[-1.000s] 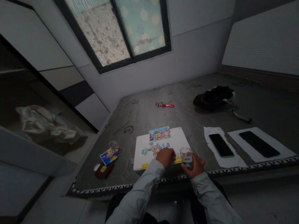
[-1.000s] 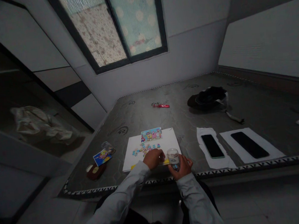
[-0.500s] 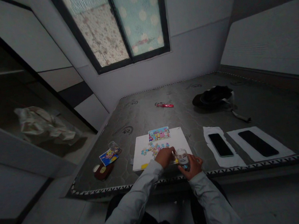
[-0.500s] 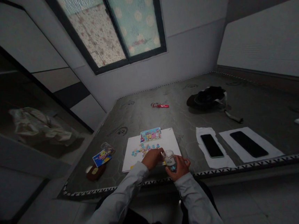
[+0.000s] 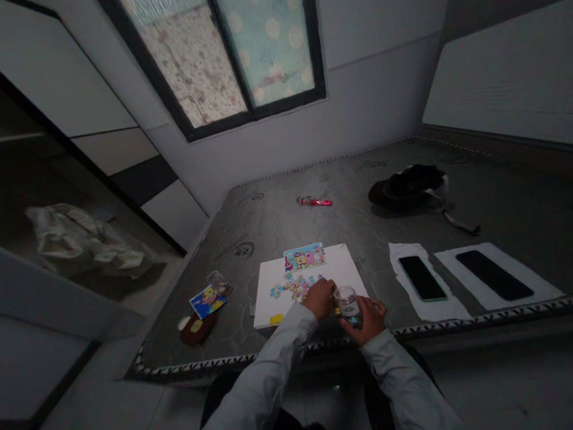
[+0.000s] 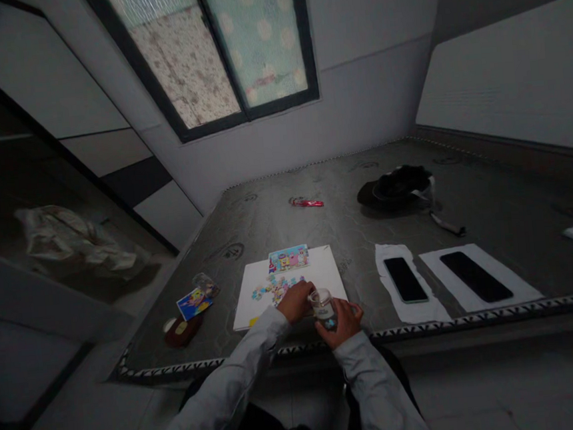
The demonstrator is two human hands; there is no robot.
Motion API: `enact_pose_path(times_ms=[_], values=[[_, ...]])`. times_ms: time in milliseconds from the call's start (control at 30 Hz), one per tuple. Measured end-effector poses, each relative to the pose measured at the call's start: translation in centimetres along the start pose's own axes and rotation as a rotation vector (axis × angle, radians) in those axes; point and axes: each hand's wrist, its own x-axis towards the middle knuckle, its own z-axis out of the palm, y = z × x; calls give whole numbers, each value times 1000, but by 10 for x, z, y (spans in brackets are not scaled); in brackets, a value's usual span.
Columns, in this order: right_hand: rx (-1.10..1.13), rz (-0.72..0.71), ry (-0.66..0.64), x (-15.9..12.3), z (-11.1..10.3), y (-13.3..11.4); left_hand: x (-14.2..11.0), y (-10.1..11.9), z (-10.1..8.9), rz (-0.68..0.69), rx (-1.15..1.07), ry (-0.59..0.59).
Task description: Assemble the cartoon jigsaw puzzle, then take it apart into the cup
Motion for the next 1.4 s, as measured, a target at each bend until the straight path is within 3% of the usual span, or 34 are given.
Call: enact_pose_path(times_ms=[133, 267, 333, 467, 600, 767, 933, 1033, 1133, 1233, 1300, 1400], values=[[4, -3, 15, 0, 0, 0, -6, -5, -1, 23, -116, 53], [18, -11, -7, 0, 2, 3, -12, -6, -15, 12, -456, 312], [25, 9, -15, 0, 2, 1, -16, -3, -25, 65, -566, 382], [-5, 2, 8, -1, 3, -1, -21, 3, -38, 272, -532, 273], [-35, -84, 54, -3, 6, 5, -22, 2, -39, 341, -457, 132], [-49, -160, 73, -3, 8, 7, -26, -2, -37, 317, -533, 131], [-35, -104, 10, -2, 5, -2, -37, -9, -36, 250, -591, 227], [-14, -66, 13, -2, 2, -7, -41, -35, -33, 107, -477, 369], [5, -43, 17, -1, 0, -8, -44, -81, -29, -130, -283, 441], [4, -72, 30, -1, 2, -5, -50, -128, -28, -315, -93, 386], [4, -92, 34, -2, 4, -5, -54, -151, -31, -324, -93, 322], [13, -83, 18, -2, 6, -9, -55, -169, -36, -271, -123, 222]])
